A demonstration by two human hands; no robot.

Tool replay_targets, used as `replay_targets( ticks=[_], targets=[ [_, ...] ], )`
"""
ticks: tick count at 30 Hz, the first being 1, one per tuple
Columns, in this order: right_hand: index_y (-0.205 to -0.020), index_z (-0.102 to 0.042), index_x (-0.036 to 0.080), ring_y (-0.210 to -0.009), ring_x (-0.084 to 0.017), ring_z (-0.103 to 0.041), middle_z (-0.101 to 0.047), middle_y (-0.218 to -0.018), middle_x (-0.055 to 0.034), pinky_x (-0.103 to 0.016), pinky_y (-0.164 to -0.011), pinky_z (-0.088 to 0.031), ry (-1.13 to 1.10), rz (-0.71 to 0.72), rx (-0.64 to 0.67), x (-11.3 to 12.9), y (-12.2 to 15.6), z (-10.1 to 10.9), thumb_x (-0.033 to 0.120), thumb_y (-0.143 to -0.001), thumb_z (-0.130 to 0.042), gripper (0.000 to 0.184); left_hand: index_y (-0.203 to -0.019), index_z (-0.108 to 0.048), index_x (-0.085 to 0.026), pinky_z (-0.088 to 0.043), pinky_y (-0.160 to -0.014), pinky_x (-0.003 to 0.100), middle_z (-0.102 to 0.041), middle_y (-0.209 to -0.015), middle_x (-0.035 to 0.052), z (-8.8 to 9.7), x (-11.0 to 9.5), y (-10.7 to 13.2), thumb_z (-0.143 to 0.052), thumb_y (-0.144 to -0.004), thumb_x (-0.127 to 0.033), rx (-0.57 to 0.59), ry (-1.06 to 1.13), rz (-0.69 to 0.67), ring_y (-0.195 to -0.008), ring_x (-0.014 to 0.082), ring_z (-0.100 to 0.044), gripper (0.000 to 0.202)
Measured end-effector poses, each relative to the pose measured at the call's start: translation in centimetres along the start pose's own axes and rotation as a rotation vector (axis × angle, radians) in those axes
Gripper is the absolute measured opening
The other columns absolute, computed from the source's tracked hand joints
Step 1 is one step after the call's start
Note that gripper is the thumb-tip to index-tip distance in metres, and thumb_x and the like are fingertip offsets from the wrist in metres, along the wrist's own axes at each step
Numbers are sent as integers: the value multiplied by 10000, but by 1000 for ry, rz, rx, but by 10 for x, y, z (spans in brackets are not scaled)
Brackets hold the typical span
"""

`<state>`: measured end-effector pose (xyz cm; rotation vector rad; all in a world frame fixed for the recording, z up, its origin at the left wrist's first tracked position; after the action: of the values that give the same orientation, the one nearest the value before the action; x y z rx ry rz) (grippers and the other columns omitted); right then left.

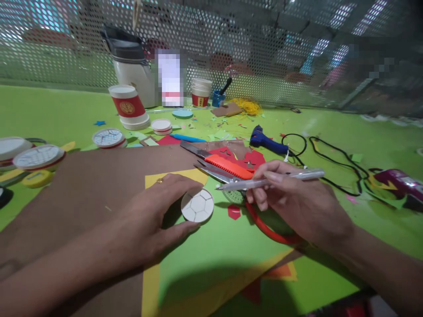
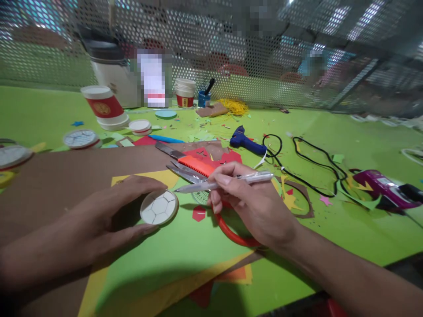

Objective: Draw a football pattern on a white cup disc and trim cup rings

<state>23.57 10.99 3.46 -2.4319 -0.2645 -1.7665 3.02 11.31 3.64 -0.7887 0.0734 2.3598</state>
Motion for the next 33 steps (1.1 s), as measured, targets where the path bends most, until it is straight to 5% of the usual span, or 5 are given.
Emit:
replay_targets(
  ticks=[16, 33],
  targets=[
    [-844, -777, 157, -573, -85, -604, -677, -646, 2, -163, -558, -512, -8, -9, 54, -3, 1, -8, 324, -928, -779, 186, -1180, -672, -243, -545, -922, 394, -728, -1241, 57, 0, 17, -5, -763, -784, -490, 73, 36, 71, -1122, 308, -675, 475],
    [-1043, -748, 213, -789, -152, -754, -766, -824, -14, -278, -773, -619, 257, 71, 103, -5, 7, -9, 270, -1000, -690, 92, -1233, -664, -244, -551, -1004, 455, -688, -1324, 101, -2, 19, -5, -739, -814, -478, 129, 56, 73, -1196, 334, -656, 486]
  ],
)
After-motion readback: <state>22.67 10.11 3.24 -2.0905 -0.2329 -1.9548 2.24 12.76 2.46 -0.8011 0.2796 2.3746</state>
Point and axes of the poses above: each hand's wrist, its own y-axis away from the middle knuckle, its own z-axis out of the back of the hand, x = y × z, the point moved 8 cm from there along -y, towards the middle knuckle
